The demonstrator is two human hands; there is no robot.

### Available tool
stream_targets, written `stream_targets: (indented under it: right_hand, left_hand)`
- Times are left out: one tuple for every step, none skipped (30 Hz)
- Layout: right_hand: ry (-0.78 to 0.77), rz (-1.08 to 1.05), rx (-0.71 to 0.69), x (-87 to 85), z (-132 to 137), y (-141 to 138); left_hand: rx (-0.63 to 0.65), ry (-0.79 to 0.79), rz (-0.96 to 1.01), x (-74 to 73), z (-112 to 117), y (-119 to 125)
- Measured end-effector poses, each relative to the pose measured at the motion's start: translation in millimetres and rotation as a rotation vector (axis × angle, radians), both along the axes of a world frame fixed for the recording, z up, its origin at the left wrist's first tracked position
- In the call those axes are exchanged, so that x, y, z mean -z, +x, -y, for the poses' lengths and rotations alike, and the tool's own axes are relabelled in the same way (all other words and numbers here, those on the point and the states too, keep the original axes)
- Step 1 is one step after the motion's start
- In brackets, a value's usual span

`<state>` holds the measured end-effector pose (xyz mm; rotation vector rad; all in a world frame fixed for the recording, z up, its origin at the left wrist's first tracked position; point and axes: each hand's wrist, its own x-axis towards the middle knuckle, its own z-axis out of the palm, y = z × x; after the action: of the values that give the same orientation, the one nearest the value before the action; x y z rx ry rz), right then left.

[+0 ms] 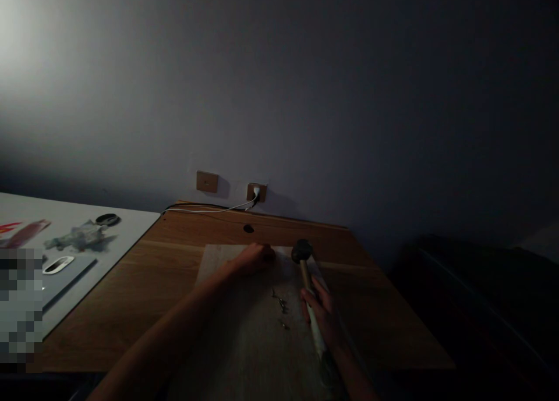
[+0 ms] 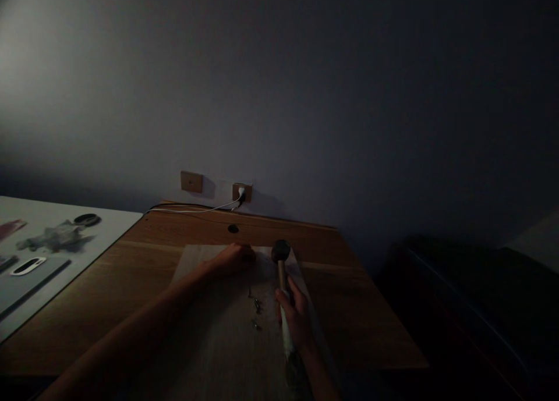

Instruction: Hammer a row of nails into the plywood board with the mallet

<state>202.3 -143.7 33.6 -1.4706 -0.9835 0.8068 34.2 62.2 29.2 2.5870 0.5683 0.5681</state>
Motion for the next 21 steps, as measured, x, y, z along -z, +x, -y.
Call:
stream_targets:
  right_hand:
    - [-0.002,0.001,0.002,0.2,0.0,0.4]
    - [-0.002,0.004,0.0,0.2,-0.1,0.6]
    - [-0.001,0.006,-0.004,0.0,-0.2,0.4]
    - [-0.002,0.003,-0.006,-0.4,-0.4,-0.1]
    - [-0.003,-0.004,-0.007,-0.9,-0.5,-0.8]
    - [-0.003,-0.013,-0.009,-1.7,-0.6,-1.7]
    - [-0.003,-0.022,-0.011,-2.4,-0.6,-2.6]
    - [-0.004,-0.032,-0.013,-3.2,-0.6,-3.3]
    - [-0.005,-0.043,-0.013,-3.8,-0.4,-3.8]
    - [-0.007,-0.052,-0.015,-4.3,-0.2,-4.2]
    - [-0.012,-0.058,-0.021,-4.9,0.2,-4.3]
    - [-0.015,-0.061,-0.025,-5.6,0.6,-4.5]
    - [-0.015,-0.057,-0.026,-6.7,1.0,-4.9]
    - [-0.015,-0.05,-0.032,-8.1,1.2,-5.7]
    - [-0.013,-0.041,-0.037,-9.8,1.1,-7.0]
    - [-0.013,-0.036,-0.043,-11.7,0.8,-8.9]
    - [-0.016,-0.039,-0.047,-13.5,0.0,-11.3]
    - [-0.023,-0.049,-0.05,-14.9,-1.1,-14.0]
    - [-0.032,-0.064,-0.053,-15.6,-2.5,-17.0]
    - [-0.037,-0.084,-0.053,-15.4,-4.0,-19.9]
    - [-0.041,-0.104,-0.046,-14.2,-5.6,-22.5]
  left_hand:
    - [0.006,0.01,0.002,1.2,0.1,0.8]
    - [0.013,0.02,0.008,2.6,0.3,1.9]
    - [0.018,0.03,0.013,4.1,0.5,3.1]
    - [0.022,0.04,0.02,5.6,0.9,4.5]
    - [0.022,0.048,0.025,6.8,1.5,6.0]
    - [0.016,0.049,0.028,7.8,2.2,7.5]
    - [0.003,0.043,0.033,8.5,3.2,9.0]
    - [-0.016,0.028,0.041,8.9,4.3,10.3]
    - [-0.037,0.006,0.051,9.0,5.5,11.4]
    - [-0.055,-0.021,0.061,9.0,6.7,12.2]
    - [-0.069,-0.048,0.072,9.1,7.8,12.9]
    - [-0.078,-0.07,0.081,9.2,8.7,13.3]
    - [-0.079,-0.085,0.087,9.6,9.3,13.6]
    - [-0.077,-0.092,0.092,10.2,9.6,13.7]
    - [-0.071,-0.094,0.096,11.0,9.6,13.9]
    - [-0.066,-0.095,0.102,11.9,9.3,14.0]
    - [-0.062,-0.097,0.109,13.0,8.9,14.1]
    - [-0.058,-0.102,0.117,14.0,8.3,14.3]
    - [-0.055,-0.109,0.124,15.0,7.6,14.6]
    - [-0.055,-0.118,0.129,15.8,7.0,14.8]
    - [-0.058,-0.127,0.134,16.6,6.4,15.1]
